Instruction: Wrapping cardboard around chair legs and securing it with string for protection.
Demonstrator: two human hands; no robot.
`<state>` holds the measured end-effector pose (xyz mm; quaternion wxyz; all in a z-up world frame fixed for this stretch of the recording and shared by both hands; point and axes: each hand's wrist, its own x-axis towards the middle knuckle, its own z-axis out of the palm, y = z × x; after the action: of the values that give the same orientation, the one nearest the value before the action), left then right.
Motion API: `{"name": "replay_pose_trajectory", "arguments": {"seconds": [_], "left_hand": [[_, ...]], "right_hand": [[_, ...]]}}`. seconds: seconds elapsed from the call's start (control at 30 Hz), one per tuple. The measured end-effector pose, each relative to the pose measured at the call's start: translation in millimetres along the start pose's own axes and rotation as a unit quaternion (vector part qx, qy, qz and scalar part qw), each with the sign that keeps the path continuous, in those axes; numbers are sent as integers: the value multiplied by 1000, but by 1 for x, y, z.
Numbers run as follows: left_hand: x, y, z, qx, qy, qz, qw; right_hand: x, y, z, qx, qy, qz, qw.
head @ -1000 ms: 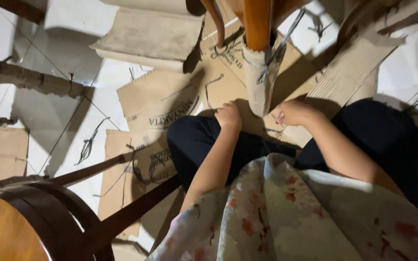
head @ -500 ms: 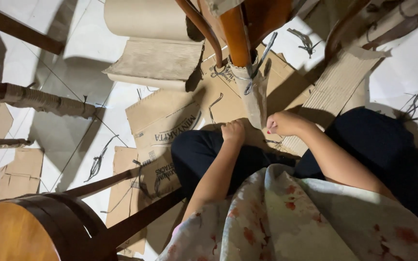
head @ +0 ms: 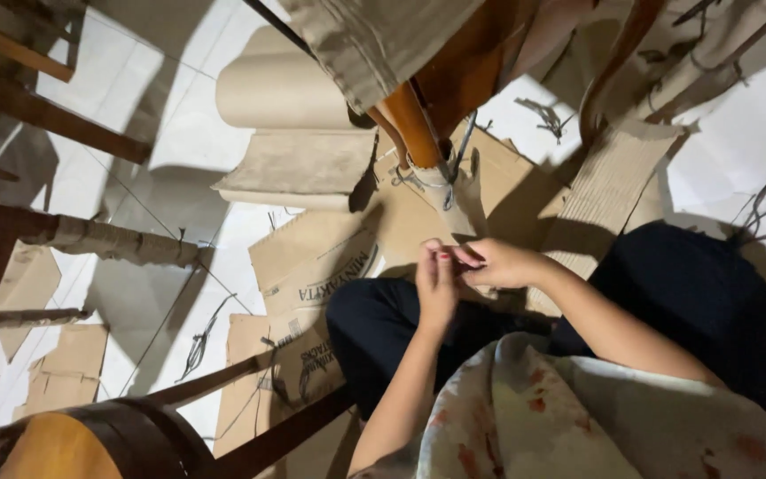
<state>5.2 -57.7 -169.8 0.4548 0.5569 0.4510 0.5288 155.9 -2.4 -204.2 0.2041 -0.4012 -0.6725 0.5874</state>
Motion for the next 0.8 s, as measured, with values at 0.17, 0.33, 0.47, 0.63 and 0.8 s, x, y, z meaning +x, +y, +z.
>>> {"name": "replay_pose_trajectory", "arguments": {"seconds": [0.17,0.33,0.47,0.63,0.8], "left_hand": [[20,16,-3,-203,73,46,975],[39,56,-12,-241,117,105,958],[44,82,-14,-231,63,136,961],[42,72,-6,-117,56,128,983],[51,56,33,186,96,101,973]], "right_hand": [[-52,-95,-47,166,63,-36,983],[-81,-121,-102,34,121,-148,981],[-112,-160,-118,-102,163,-82,978],[-138,-150,-127,-101,235,43,966],[-165,-156,-133,-138,342,147,918]]}}
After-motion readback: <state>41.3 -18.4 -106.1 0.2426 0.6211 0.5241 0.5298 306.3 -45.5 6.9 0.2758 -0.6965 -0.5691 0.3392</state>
